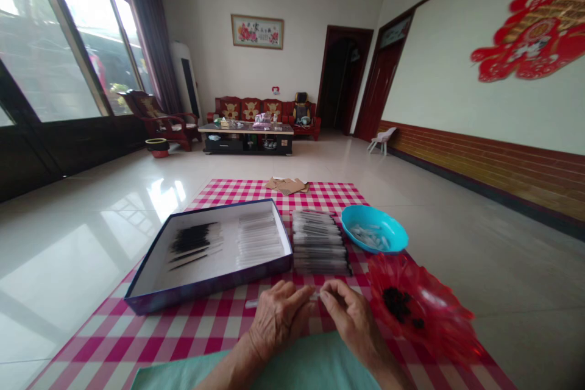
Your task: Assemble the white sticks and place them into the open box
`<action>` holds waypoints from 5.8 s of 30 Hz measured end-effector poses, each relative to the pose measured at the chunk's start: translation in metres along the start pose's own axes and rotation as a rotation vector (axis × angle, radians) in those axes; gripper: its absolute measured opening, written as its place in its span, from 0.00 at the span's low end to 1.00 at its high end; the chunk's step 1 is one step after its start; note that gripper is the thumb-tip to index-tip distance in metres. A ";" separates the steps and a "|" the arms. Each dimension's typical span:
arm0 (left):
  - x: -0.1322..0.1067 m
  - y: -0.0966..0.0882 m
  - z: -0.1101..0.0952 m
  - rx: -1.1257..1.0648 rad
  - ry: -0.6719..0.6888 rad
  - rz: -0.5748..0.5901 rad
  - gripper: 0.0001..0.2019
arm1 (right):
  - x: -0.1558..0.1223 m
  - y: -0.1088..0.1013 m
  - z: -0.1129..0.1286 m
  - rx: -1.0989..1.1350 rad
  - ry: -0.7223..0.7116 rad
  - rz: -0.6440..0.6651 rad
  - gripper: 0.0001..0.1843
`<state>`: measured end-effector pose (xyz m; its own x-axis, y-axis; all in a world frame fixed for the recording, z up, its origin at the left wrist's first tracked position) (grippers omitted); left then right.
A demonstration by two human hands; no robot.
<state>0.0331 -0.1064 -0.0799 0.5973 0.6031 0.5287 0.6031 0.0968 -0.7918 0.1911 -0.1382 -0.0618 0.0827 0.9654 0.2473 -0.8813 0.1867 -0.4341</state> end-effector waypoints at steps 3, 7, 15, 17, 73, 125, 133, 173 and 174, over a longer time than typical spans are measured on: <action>0.000 0.001 0.003 0.004 -0.026 -0.043 0.11 | 0.001 -0.009 -0.006 0.090 0.049 -0.093 0.13; 0.000 0.004 0.005 0.029 -0.046 -0.079 0.10 | 0.003 -0.008 -0.015 0.001 -0.080 -0.228 0.09; 0.001 0.002 0.005 0.036 -0.064 -0.056 0.11 | -0.003 0.013 0.001 -0.522 -0.604 -0.208 0.13; 0.001 0.003 0.004 0.036 -0.063 -0.054 0.10 | -0.002 0.014 0.000 -0.558 -0.621 -0.211 0.12; -0.005 -0.028 -0.001 0.387 -0.086 0.310 0.09 | 0.001 0.034 -0.029 -0.142 -0.502 -0.033 0.10; 0.049 -0.024 0.021 -1.408 -0.686 -0.789 0.26 | -0.004 0.034 -0.010 0.452 0.060 0.251 0.17; 0.017 -0.053 0.012 -0.109 -0.289 -0.539 0.13 | 0.005 0.028 -0.025 0.533 0.178 0.013 0.18; 0.005 0.006 0.015 -0.461 -0.487 0.124 0.09 | 0.005 0.025 -0.026 0.459 0.236 -0.012 0.14; 0.005 0.006 0.016 -0.557 -0.535 0.167 0.10 | 0.005 0.025 -0.025 0.466 0.237 -0.006 0.15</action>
<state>0.0313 -0.0896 -0.0868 0.4531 0.8873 0.0857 0.7883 -0.3539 -0.5034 0.1812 -0.1245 -0.0936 0.1441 0.9893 0.0225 -0.9895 0.1439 0.0112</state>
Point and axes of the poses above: each hand's wrist, its own x-axis towards the middle knuckle, its own y-axis out of the palm, z = x × y, the point moved 3 cm from there along x, towards the middle knuckle, and after that the axes turned 2 degrees about y, right-handed, at the moved point
